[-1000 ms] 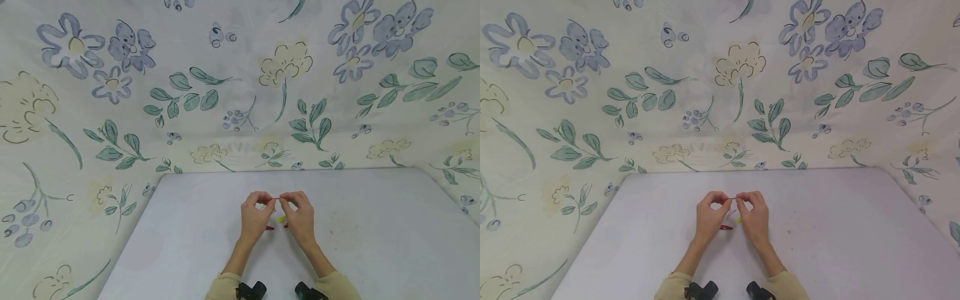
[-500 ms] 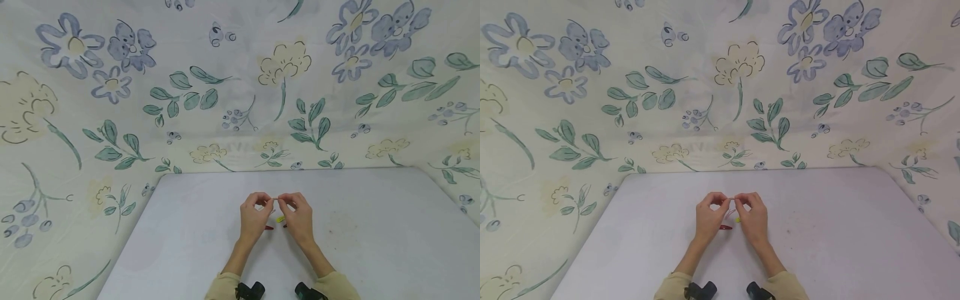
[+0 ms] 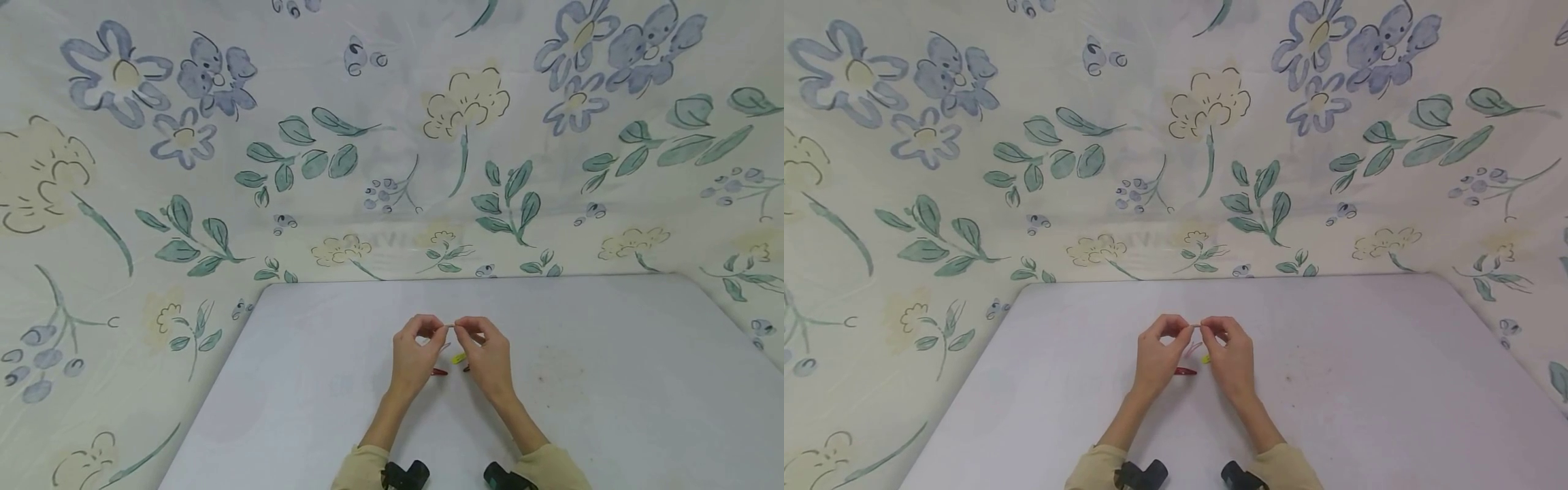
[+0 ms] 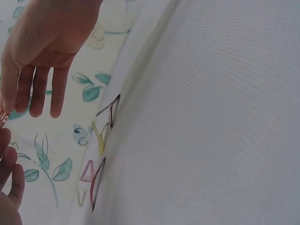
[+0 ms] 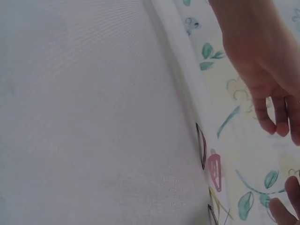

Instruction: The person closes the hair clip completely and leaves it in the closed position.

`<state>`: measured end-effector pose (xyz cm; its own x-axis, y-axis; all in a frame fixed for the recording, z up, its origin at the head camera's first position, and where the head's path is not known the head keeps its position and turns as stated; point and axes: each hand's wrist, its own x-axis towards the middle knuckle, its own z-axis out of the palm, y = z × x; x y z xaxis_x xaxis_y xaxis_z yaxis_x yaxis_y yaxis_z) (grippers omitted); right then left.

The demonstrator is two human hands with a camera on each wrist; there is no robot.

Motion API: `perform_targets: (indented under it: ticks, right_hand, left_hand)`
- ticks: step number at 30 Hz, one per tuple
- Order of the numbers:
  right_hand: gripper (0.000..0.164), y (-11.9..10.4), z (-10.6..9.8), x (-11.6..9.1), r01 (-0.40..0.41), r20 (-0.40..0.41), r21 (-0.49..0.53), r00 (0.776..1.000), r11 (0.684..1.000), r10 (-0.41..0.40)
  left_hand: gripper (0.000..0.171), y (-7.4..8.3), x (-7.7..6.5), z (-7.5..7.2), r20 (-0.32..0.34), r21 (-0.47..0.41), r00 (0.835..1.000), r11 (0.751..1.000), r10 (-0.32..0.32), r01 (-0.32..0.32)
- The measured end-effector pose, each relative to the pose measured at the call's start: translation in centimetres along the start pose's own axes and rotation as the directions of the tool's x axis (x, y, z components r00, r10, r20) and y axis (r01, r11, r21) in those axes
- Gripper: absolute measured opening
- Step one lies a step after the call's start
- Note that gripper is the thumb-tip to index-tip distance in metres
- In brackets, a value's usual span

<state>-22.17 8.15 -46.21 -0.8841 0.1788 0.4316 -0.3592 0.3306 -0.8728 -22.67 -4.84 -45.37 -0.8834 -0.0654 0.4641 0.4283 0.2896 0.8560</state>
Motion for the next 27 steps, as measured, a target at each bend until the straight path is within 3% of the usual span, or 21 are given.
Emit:
perform_targets:
  ticks: [5, 8, 15, 22, 27]
  right_hand:
    - [0.011, 0.0, -0.2, 0.1, -0.019, 0.015, 0.017, 1.0, 1.0, 0.018]
    - [0.01, 0.2, -0.3, 0.2, -0.025, 0.03, 0.032, 0.999, 0.999, 0.024]
    - [0.009, 0.5, -0.7, 0.6, -0.062, 0.116, 0.092, 0.992, 0.994, 0.051]
    - [0.01, 0.2, -1.3, 1.1, -0.076, 0.171, 0.059, 0.983, 0.995, 0.065]
    - [0.01, -0.1, -1.7, 1.6, -0.022, 0.188, 0.039, 0.982, 0.999, 0.014]
  left_hand:
    - [0.005, -0.4, -0.1, 0.1, -0.005, -0.02, 1.0, 1.0, 0.011, -0.011]
    - [0.004, -0.6, 0.0, 0.2, -0.018, -0.016, 1.0, 1.0, -0.016, 0.016]
    - [0.003, -0.7, 0.1, 0.1, -0.023, 0.005, 0.999, 0.999, -0.034, 0.034]
    - [0.004, -0.8, 0.4, -0.7, 0.026, 0.006, 0.998, 0.998, 0.064, -0.064]
    - [0.003, -0.5, 1.0, -1.4, 0.078, 0.053, 0.989, 0.99, 0.127, -0.132]
